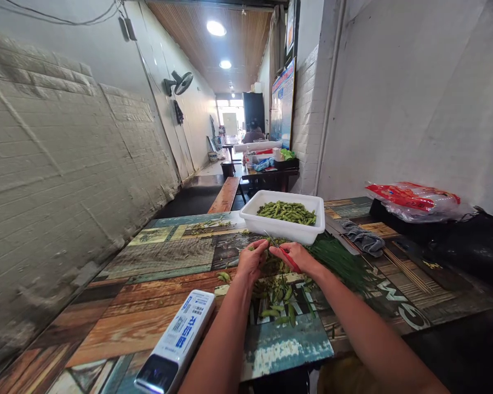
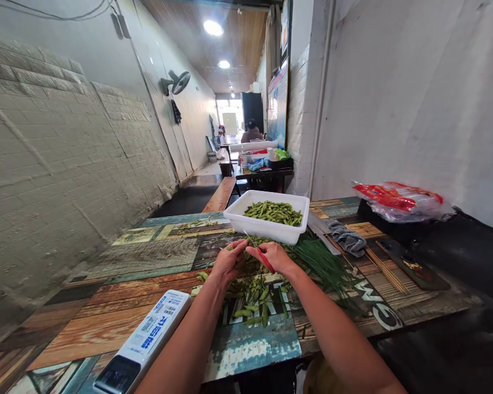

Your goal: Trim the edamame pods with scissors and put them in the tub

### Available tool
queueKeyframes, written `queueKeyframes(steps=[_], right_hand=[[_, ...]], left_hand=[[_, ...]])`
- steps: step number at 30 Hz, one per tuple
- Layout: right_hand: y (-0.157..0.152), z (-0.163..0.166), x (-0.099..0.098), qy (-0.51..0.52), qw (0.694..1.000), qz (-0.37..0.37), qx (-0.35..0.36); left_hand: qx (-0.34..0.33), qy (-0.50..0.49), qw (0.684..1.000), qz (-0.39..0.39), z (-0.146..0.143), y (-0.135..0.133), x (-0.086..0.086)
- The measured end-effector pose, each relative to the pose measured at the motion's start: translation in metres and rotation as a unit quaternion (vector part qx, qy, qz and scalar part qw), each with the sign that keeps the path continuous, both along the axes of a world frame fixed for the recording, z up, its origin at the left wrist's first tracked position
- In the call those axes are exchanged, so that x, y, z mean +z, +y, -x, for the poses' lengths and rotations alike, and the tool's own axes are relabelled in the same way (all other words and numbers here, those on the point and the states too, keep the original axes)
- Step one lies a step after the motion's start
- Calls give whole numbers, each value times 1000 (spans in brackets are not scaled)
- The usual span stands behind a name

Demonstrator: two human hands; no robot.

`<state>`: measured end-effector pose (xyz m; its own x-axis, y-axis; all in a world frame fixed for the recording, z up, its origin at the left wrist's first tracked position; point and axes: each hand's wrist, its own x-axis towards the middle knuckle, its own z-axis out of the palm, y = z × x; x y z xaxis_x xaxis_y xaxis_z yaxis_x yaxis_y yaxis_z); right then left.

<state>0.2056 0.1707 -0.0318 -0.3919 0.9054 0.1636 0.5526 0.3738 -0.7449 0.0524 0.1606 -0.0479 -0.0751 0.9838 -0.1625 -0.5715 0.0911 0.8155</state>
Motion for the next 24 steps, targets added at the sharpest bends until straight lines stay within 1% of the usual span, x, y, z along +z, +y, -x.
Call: queueKeyframes(steps=[3, 6, 9, 10, 11, 12, 14, 16, 18, 19, 21, 22, 24], right_hand=[[-1, 1, -1, -9, 1000, -19, -7], [0, 3, -4, -23, 999, -17, -15], [3, 4, -7, -37, 999, -19, -33], [4, 3, -8, -42, 998, -25, -43], [5, 3, -8, -46, 997, -30, -51], [6, 3, -8, -52, 997, -33, -55], [3, 5, -9, -74, 996, -32, -43], [-7, 12, -10, -114, 993, -30, -6], [-23, 24, -12, -169, 984, -36, 38], [-32, 31, -13, -199, 977, -42, 57], [-46, 45, -15, -258, 961, -61, 79], [-49, 49, -16, -278, 955, -69, 79], [-45, 52, -17, -273, 960, -57, 41]], left_hand=[[-12, 38, 999, 1, 0, -1, -1], [-32, 64, 997, 5, 3, -2, -1], [-49, 62, 997, 4, 7, -4, 2], [-46, 55, 997, 1, 9, -4, 5], [-28, 45, 999, -2, 11, -4, 7], [7, 31, 999, -5, 14, -4, 10], [130, -2, 992, -7, 20, -4, 18], [263, -25, 964, -20, 28, -5, 26], [357, -25, 932, -52, 34, -7, 33], [388, -20, 919, -68, 37, -8, 36], [427, -11, 900, -84, 41, -10, 41], [435, -9, 896, -83, 42, -10, 42], [426, -8, 902, -74, 42, -10, 43]])
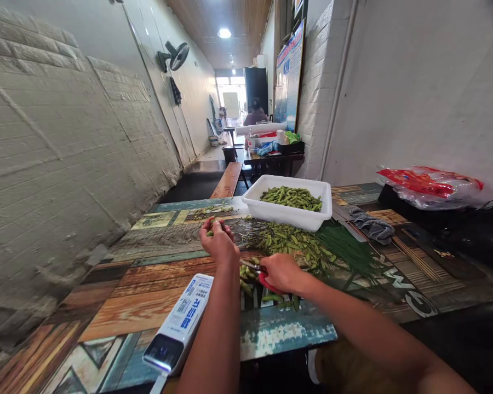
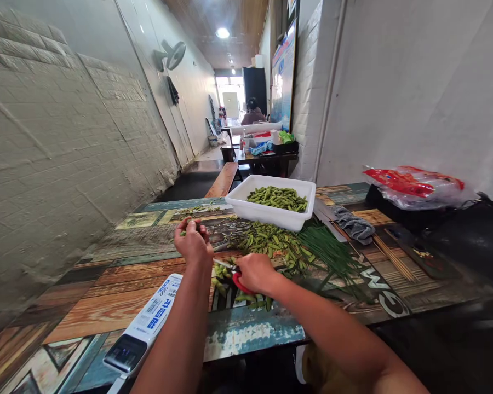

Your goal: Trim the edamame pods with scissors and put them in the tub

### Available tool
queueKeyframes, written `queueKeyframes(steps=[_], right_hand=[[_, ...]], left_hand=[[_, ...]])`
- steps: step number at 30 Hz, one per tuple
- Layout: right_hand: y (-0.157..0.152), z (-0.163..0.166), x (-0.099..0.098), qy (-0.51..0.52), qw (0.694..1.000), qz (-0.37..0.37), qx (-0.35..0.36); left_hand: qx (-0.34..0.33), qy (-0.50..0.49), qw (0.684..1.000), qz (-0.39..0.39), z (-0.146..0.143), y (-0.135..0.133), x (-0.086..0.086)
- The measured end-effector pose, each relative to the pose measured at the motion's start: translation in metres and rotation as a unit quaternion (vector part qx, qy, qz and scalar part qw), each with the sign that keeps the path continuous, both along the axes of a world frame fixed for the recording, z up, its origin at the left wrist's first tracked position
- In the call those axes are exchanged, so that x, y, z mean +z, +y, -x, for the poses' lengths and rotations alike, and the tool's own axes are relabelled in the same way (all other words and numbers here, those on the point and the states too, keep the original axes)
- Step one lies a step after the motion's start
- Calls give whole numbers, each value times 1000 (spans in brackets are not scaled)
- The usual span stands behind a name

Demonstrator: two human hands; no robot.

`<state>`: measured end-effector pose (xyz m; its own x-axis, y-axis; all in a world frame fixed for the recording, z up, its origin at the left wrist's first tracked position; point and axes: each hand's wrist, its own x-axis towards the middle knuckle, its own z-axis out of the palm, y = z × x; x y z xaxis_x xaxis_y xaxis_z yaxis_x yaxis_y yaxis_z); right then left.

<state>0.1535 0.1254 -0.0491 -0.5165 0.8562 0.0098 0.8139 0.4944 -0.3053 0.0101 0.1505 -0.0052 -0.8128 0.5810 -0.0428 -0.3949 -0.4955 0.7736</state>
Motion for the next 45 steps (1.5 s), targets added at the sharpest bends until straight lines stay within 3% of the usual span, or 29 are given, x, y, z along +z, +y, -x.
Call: queueKeyframes(steps=[2, 4, 7, 9, 12, 18, 25, 27, 30, 33, 36, 41, 45], right_hand=[[15, -7, 0, 62, 995, 31, -76], [34, -21, 2, 108, 986, 52, -113], [55, -41, 2, 192, 969, 103, -120], [60, -47, 1, 311, 927, 179, -108], [59, -47, -2, 417, 871, 245, -87], [54, -40, -5, 454, 852, 249, -81], [50, -38, 1, 513, 827, 209, -93], [50, -38, 4, 528, 820, 202, -92], [47, -37, 9, 552, 803, 214, -69], [46, -37, 9, 564, 791, 232, -44], [48, -39, 8, 540, 813, 211, -54], [54, -48, 11, 401, 897, 155, -105], [55, -53, 10, 356, 901, 217, -116]], left_hand=[[-55, -3, 998, 8, -2, 1, -3], [-164, 2, 986, 26, -6, 2, -8], [-347, 59, 932, 88, -17, 3, -19], [-398, 137, 897, 137, -26, 2, -27], [-395, 258, 864, 176, -38, 2, -39], [-383, 310, 854, 167, -42, 8, -50], [-326, 356, 870, 96, -41, 5, -41], [-397, 302, 859, 120, -40, 2, -39], [-542, 164, 812, 141, -40, 1, -40], [-545, 99, 823, 123, -40, 3, -43], [-503, 94, 851, 119, -39, 6, -44], [-456, 91, 879, 104, -37, 8, -44], [-400, 73, 911, 77, -34, 10, -43]])
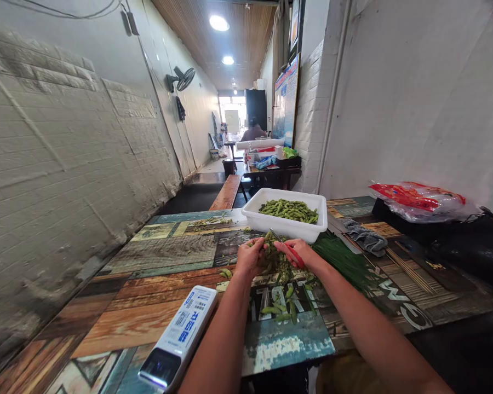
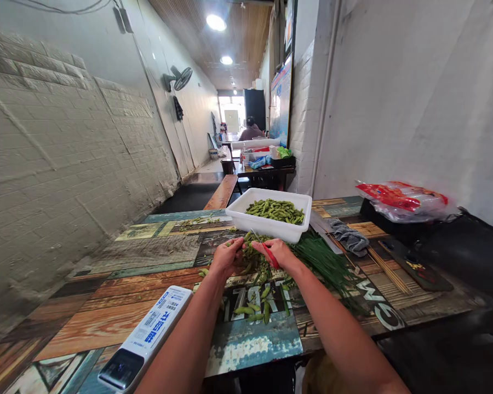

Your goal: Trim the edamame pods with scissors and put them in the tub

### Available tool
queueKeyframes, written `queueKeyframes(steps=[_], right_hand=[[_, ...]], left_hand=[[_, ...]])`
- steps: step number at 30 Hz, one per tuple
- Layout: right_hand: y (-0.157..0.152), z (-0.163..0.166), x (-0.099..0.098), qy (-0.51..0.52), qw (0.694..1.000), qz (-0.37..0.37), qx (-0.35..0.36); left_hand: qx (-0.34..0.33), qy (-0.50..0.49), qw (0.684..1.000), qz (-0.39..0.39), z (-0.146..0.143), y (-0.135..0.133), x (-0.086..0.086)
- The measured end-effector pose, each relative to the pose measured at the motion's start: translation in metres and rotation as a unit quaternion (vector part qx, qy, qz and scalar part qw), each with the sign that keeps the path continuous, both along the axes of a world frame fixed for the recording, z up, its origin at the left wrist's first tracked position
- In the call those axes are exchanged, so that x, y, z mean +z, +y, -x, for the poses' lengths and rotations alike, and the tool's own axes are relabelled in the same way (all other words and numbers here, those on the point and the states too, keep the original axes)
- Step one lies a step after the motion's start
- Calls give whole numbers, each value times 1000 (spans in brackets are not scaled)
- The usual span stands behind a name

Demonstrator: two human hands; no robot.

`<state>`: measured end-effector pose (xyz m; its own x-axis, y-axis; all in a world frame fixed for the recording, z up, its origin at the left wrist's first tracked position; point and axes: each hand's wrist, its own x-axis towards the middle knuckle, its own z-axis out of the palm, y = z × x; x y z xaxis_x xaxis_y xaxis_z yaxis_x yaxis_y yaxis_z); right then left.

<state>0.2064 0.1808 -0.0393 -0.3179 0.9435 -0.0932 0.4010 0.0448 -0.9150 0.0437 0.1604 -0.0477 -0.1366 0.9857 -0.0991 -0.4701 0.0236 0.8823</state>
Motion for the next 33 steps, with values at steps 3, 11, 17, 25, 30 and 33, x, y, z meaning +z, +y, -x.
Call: queueKeyframes(steps=[3, 11, 17, 25, 30, 33], right_hand=[[-1, 0, -3, 8, 1000, 3, 15], [-6, 2, -1, -53, 995, -79, 13], [-10, 7, -1, -54, 995, -89, 11], [-14, 10, 0, 3, 1000, -27, 2], [-8, 4, 5, -37, 995, -92, 11], [-8, 0, 8, -67, 989, -125, 29]], left_hand=[[-13, 1, 1000, 7, 1, 1, 0], [-19, -40, 999, 6, -1, 0, 2], [-12, -106, 994, 2, -10, 3, -2], [103, 9, 995, -15, -16, 6, -12], [48, 45, 998, -23, -12, 3, -7], [26, 79, 996, -15, -12, 0, -3]])
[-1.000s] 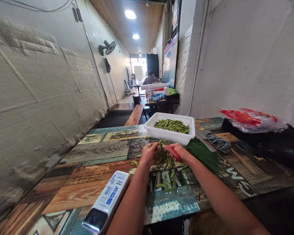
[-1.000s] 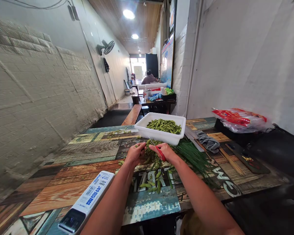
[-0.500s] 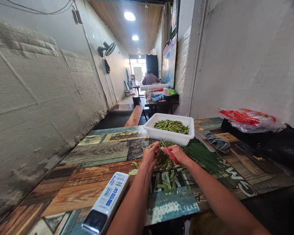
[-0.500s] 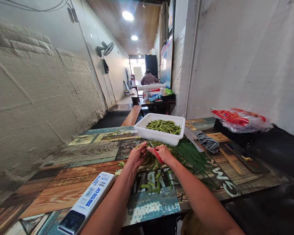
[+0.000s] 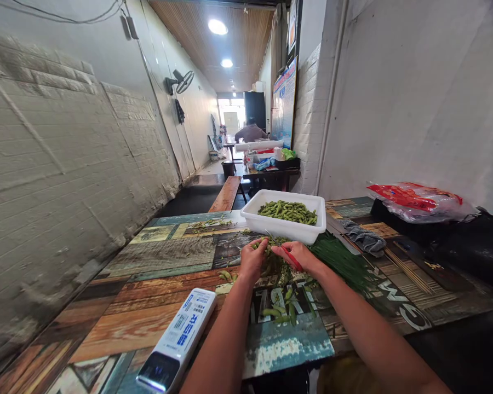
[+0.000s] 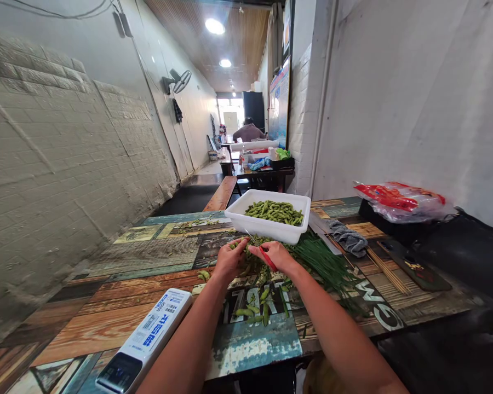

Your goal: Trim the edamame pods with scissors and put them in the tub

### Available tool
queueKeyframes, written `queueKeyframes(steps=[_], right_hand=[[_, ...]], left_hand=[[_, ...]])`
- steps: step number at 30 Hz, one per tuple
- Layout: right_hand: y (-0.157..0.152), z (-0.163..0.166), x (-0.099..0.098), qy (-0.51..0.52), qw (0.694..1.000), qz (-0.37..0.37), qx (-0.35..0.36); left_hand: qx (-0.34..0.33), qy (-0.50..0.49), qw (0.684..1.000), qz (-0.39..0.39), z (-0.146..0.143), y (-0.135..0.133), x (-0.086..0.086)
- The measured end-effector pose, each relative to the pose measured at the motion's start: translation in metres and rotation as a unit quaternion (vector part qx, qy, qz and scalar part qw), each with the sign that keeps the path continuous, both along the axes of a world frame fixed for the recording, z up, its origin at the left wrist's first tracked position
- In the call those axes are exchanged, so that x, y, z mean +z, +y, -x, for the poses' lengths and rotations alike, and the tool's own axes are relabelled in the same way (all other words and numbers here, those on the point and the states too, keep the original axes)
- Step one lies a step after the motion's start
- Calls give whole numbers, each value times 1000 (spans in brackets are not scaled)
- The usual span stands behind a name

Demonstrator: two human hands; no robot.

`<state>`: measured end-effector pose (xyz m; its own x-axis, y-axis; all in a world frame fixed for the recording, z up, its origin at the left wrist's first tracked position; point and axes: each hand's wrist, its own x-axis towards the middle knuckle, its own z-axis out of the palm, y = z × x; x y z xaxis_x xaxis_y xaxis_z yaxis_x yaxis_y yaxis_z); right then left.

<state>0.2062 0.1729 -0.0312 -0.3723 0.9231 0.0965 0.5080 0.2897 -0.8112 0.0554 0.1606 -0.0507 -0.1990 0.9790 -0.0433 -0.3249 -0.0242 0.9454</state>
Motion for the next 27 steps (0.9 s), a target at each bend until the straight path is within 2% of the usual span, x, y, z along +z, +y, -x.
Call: queueKeyframes(steps=[5, 9, 13, 16, 18, 20, 23, 25, 27], right_hand=[[1, -3, 0, -35, 999, -22, 22], [1, -4, 1, -62, 997, -34, 21], [0, -4, 0, -57, 997, -48, 23], [2, -5, -3, -54, 997, -51, 18], [4, -4, -6, -65, 996, -65, 8], [3, 0, -8, -101, 992, -80, 4], [-5, 12, -12, -199, 975, -94, -2], [-13, 22, -15, -258, 961, -101, -24], [-19, 31, -18, -272, 956, -103, -47]], left_hand=[[-5, 88, 996, 9, 0, 0, -3], [-11, 121, 993, 1, 2, 2, -8], [-51, 114, 992, 10, 5, -2, -4], [-79, 74, 994, 24, 11, -5, 4], [-50, 11, 998, 22, 17, -5, 10], [24, -64, 998, 16, 24, -3, 14], [140, -154, 978, 13, 33, 1, 16], [190, -186, 964, 11, 37, 3, 15], [214, -190, 958, 9, 38, 4, 14]])
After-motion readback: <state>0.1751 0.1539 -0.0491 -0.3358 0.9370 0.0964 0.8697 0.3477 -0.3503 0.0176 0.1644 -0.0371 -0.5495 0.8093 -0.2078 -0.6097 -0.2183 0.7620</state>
